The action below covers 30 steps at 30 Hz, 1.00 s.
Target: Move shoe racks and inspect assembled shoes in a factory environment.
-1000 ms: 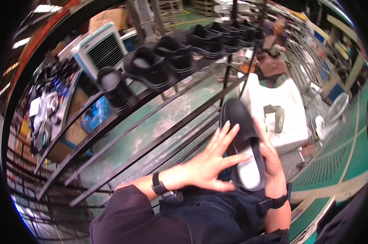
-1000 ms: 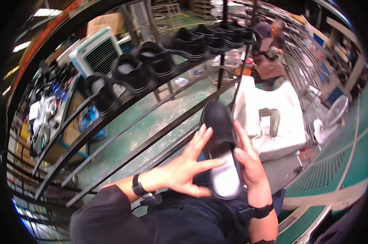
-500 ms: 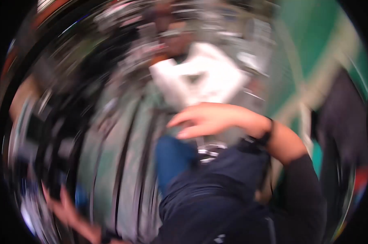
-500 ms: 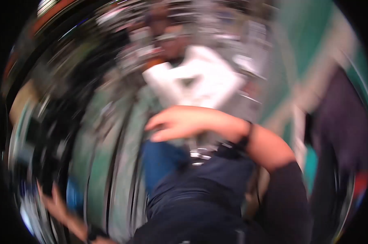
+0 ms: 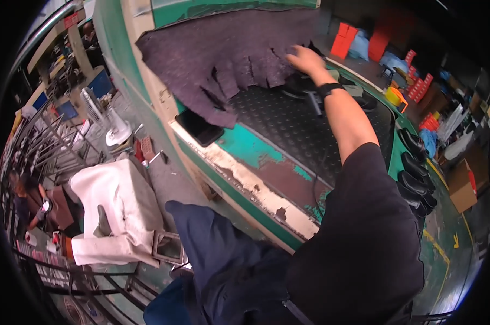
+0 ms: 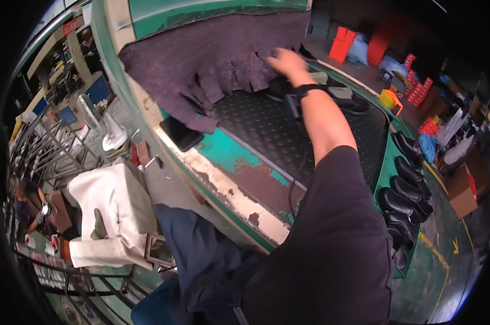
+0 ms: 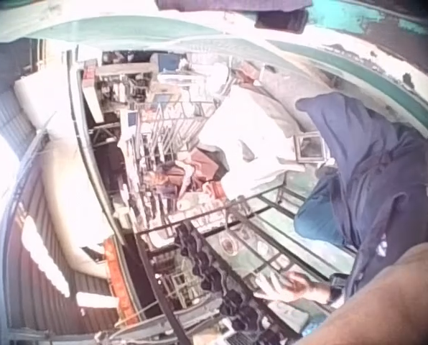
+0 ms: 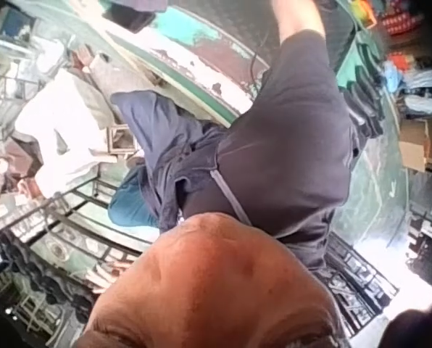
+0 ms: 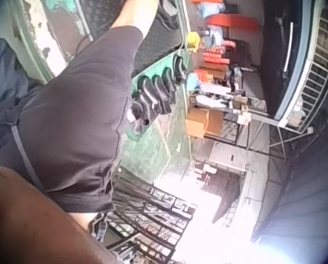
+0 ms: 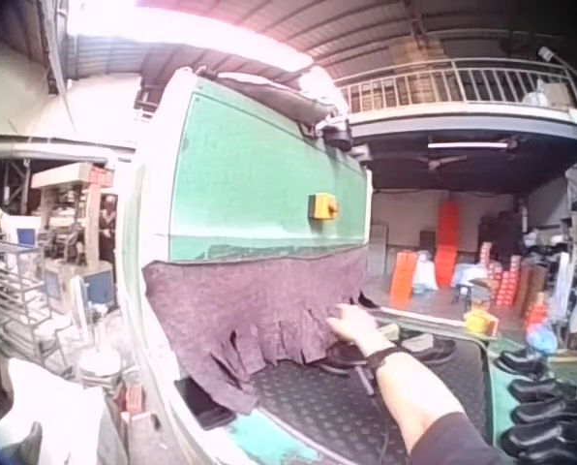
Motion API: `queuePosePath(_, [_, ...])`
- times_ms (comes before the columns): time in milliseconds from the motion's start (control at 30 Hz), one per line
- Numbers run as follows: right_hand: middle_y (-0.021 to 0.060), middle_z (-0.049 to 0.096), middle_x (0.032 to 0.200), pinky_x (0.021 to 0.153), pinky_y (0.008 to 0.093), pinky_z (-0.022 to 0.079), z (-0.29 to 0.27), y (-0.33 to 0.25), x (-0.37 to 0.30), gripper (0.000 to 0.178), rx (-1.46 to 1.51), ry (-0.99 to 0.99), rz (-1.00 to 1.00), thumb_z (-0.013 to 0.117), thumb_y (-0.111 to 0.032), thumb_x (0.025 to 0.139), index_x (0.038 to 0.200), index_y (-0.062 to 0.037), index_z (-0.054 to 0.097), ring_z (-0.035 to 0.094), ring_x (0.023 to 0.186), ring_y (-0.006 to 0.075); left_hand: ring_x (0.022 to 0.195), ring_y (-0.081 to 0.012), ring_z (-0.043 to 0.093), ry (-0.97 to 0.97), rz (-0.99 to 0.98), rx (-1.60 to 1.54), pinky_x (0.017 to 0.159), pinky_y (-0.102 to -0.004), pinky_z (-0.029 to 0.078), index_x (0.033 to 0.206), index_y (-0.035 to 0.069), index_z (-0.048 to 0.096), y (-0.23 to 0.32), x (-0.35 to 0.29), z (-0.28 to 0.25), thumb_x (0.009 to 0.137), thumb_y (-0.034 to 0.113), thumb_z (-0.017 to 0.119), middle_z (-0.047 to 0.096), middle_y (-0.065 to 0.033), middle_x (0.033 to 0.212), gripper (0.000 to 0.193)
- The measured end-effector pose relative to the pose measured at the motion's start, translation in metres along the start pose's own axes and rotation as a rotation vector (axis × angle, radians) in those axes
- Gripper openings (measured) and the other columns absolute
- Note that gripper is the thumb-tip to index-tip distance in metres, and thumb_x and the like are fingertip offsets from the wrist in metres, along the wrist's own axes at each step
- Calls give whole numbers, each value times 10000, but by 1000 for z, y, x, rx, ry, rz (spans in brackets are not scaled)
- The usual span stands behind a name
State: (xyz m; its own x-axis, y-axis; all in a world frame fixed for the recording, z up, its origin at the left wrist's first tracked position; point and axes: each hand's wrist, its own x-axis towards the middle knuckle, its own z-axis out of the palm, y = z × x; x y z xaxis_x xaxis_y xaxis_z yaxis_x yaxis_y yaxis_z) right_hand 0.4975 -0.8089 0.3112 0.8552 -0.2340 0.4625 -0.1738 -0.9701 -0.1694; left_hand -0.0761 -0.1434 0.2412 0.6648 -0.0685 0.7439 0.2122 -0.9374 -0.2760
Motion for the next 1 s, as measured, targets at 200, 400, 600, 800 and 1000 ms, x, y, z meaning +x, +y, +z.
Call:
queuePosePath(200, [158,705,1145,941,468,520,-5,142,-91,674,-529,-111,121,466,-687,931,1119,-105,750,619,1181,346,1095,-378,686,-173,54,-233,1097,-571,408,1146,-8,672,35,43,51,975,28,546,718,-184,1125,216])
queuePosePath(400, [197,723,1127,962,464,517,-35,178,-135,850,-555,-270,68,357,-808,901,1104,-81,746,660,1128,369,971,-370,692,-303,202,-438,1035,-556,488,1061,-45,705,-11,40,118,966,45,541,729,-187,1025,210])
queuePosePath(600, [252,675,1245,1024,445,483,-60,148,-131,1030,-618,-608,321,345,-887,849,1151,20,731,620,1221,387,960,-348,704,-307,69,-592,1006,-540,512,1024,-27,722,54,56,115,967,73,556,742,-151,999,202])
queuePosePath(800, [229,529,1472,1153,342,343,-66,174,-177,1084,73,-480,420,626,-777,811,1443,91,484,507,1368,278,1127,-405,658,-280,-144,-856,997,-531,504,1148,-33,697,44,6,147,992,164,594,731,-170,1087,272])
queuePosePath(1000, [59,636,1304,1025,273,458,-123,-47,-187,612,971,-430,44,653,-401,994,1505,-107,490,600,1179,130,1100,-395,667,-242,-9,-1212,987,-466,497,1057,9,716,81,80,156,780,-6,632,701,-174,1214,290])
